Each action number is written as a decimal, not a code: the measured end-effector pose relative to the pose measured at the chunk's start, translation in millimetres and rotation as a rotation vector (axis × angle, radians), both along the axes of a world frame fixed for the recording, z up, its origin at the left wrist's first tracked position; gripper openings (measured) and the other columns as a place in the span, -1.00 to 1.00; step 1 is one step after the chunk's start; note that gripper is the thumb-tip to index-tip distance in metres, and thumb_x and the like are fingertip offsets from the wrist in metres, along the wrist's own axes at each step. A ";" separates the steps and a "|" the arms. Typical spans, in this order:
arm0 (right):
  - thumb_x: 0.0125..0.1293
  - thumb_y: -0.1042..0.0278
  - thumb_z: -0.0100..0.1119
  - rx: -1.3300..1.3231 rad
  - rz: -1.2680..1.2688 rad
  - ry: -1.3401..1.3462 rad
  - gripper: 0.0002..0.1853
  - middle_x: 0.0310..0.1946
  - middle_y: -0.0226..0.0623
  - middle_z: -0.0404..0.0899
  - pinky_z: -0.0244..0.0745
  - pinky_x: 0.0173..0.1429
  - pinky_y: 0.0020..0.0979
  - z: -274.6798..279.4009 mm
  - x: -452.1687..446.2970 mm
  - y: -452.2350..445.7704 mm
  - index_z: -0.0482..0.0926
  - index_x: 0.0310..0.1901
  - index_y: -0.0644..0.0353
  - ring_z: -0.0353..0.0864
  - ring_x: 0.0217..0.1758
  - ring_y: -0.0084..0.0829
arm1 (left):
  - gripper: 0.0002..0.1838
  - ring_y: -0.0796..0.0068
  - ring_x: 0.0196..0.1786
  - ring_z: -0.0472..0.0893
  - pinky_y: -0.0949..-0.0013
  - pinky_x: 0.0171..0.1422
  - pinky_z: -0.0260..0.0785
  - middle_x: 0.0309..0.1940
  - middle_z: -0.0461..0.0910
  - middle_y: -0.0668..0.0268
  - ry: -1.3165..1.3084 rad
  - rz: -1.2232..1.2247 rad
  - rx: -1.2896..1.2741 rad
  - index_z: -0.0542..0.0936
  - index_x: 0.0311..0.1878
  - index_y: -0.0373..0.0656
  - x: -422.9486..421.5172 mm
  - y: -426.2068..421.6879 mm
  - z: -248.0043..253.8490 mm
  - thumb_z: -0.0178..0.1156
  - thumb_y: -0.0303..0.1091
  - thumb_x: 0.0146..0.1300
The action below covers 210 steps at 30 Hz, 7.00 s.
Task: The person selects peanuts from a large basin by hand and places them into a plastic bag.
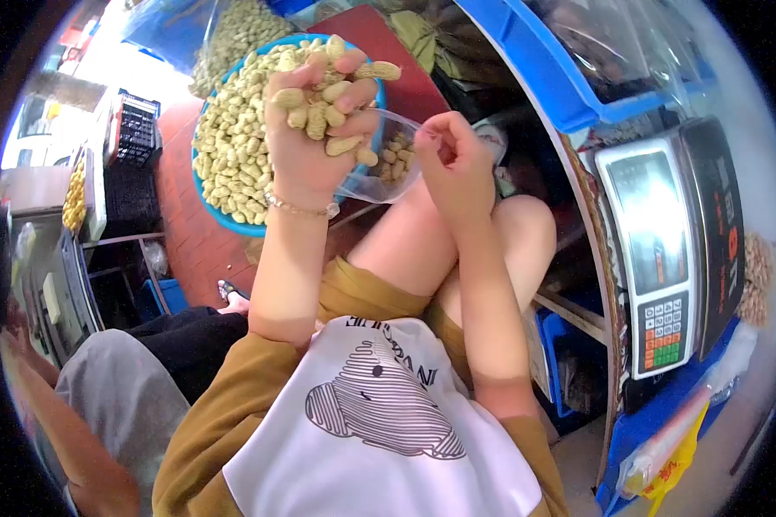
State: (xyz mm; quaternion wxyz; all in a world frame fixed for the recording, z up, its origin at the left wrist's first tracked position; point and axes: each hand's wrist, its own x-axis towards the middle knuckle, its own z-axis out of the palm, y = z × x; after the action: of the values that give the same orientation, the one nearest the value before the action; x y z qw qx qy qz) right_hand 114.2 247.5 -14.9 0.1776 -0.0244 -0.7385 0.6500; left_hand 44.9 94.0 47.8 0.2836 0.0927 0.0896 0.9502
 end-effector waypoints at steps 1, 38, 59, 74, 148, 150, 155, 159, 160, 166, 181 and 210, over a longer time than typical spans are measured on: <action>0.34 0.45 0.17 -0.028 -0.011 -0.008 -0.90 -0.53 -0.62 0.44 0.15 -0.42 -0.70 0.3 0.0 0.7 0.50 -0.33 0.23 0.29 -0.49 -0.84 | -0.94 0.47 -0.39 0.42 0.54 -0.51 0.18 -0.22 0.48 0.31 0.025 0.023 -0.077 0.43 -0.33 -0.01 3.0 6.5 -1.9 0.09 -0.32 0.24; 0.36 0.41 0.20 -0.188 -0.173 0.079 -0.81 -0.61 -0.52 0.52 0.23 -0.49 -0.67 4.4 -1.4 -2.8 0.50 -0.41 0.27 0.39 -0.54 -0.82 | -0.67 0.25 -0.33 0.66 0.26 -0.17 0.51 -0.40 0.68 0.13 1.051 -0.105 -1.861 0.70 -0.28 -0.22 -4.0 20.2 -15.1 0.34 -0.12 0.07; 0.36 0.45 0.19 -0.239 -0.231 0.126 -0.88 -0.56 -0.56 0.47 0.22 -0.44 -0.68 12.0 -0.9 0.6 0.50 -0.34 0.23 0.37 -0.52 -0.80 | -0.65 0.52 -0.26 0.65 0.34 -0.27 0.49 -0.34 0.70 0.18 1.154 0.097 -1.787 0.60 0.10 -0.18 3.5 -10.9 1.9 0.21 -0.48 0.22; 0.38 0.53 0.11 -0.264 -0.222 0.080 -0.98 -0.48 -0.52 0.50 0.26 -0.32 -0.68 8.9 -1.6 10.2 0.52 -0.22 0.25 0.38 -0.45 -0.75 | -0.87 0.20 -0.25 0.61 0.25 -0.11 0.43 -0.30 0.60 0.15 0.940 0.819 -2.208 0.65 -0.23 -0.22 35.9 -107.0 14.5 0.13 -0.49 0.21; 0.19 0.56 0.22 0.237 -0.116 -0.059 -0.95 -0.55 -0.41 0.56 0.18 -0.55 -0.61 19.3 17.4 41.6 0.54 -0.33 0.23 0.35 -0.66 -0.71 | -0.87 0.09 -0.13 0.53 0.13 -0.03 0.42 -0.30 0.61 0.18 1.603 0.380 -1.995 0.66 -0.29 -0.13 5.6 57.8 -113.8 0.22 -0.38 0.07; 0.19 0.56 0.21 0.219 -0.122 -0.052 -0.95 -0.54 -0.40 0.56 0.17 -0.55 -0.61 17.5 16.6 41.7 0.54 -0.32 0.23 0.35 -0.66 -0.70 | -0.86 0.07 -0.11 0.54 0.10 -0.04 0.42 -0.27 0.62 0.18 1.539 0.365 -2.041 0.66 -0.28 -0.14 6.9 60.1 -109.9 0.23 -0.35 0.10; 0.21 0.57 0.20 0.214 -0.128 -0.043 -0.95 -0.53 -0.40 0.57 0.18 -0.55 -0.61 16.7 16.7 41.3 0.54 -0.31 0.24 0.36 -0.66 -0.70 | -0.82 0.20 -0.17 0.57 0.25 -0.02 0.45 -0.29 0.62 0.18 1.621 0.363 -1.997 0.68 -0.29 -0.13 6.1 62.8 -105.2 0.28 -0.37 -0.02; 0.25 0.57 0.19 0.142 -0.093 -0.087 -0.96 -0.48 -0.43 0.57 0.22 -0.45 -0.65 19.4 18.2 41.6 0.55 -0.27 0.25 0.39 -0.56 -0.73 | -0.80 0.16 -0.16 0.58 0.21 -0.06 0.45 -0.33 0.65 0.19 1.512 0.403 -1.705 0.69 -0.26 -0.11 18.0 49.2 -73.7 0.24 -0.41 -0.01; 0.27 0.56 0.18 0.119 -0.063 -0.131 -0.95 -0.43 -0.47 0.57 0.24 -0.37 -0.68 24.5 21.0 41.7 0.55 -0.24 0.26 0.42 -0.47 -0.75 | -0.78 0.12 -0.15 0.59 0.16 -0.06 0.45 -0.29 0.66 0.15 1.480 0.442 -1.649 0.69 -0.19 -0.14 22.7 43.1 -71.5 0.21 -0.44 0.07; 0.29 0.56 0.19 0.200 0.013 -0.070 -0.93 -0.39 -0.50 0.57 0.27 -0.28 -0.70 30.3 23.4 37.4 0.56 -0.21 0.27 0.46 -0.38 -0.76 | -0.76 0.36 -0.34 0.61 0.36 -0.19 0.47 -0.29 0.63 0.14 1.096 0.053 -1.855 0.64 -0.09 -0.26 64.6 16.5 -18.4 0.25 -0.56 0.13; 0.21 0.56 0.20 0.145 -0.171 0.098 -0.95 -0.58 -0.46 0.52 0.19 -0.52 -0.65 24.4 15.8 32.3 0.55 -0.29 0.23 0.35 -0.61 -0.75 | -0.67 0.30 0.12 0.62 0.31 0.22 0.45 -0.02 0.64 -0.01 0.338 0.092 -0.834 0.43 -0.05 -0.35 72.5 -5.4 16.8 0.18 -0.82 0.13; 0.24 0.55 0.19 0.121 -0.137 -0.038 -0.94 -0.45 -0.59 0.53 0.26 -0.33 -0.68 33.1 22.3 35.1 0.56 -0.25 0.23 0.42 -0.41 -0.78 | -0.70 0.36 -0.38 0.46 0.32 -0.28 0.30 -0.47 0.45 0.30 1.150 0.713 -2.053 0.50 -0.19 -0.18 53.8 -13.9 -3.4 0.39 -0.44 0.04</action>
State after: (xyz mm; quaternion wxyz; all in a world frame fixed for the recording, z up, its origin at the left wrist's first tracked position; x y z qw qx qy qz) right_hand 136.5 282.5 18.2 0.2089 -0.0762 -0.7761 0.5902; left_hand 98.7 80.1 44.4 -0.1313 0.2022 0.9280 0.2842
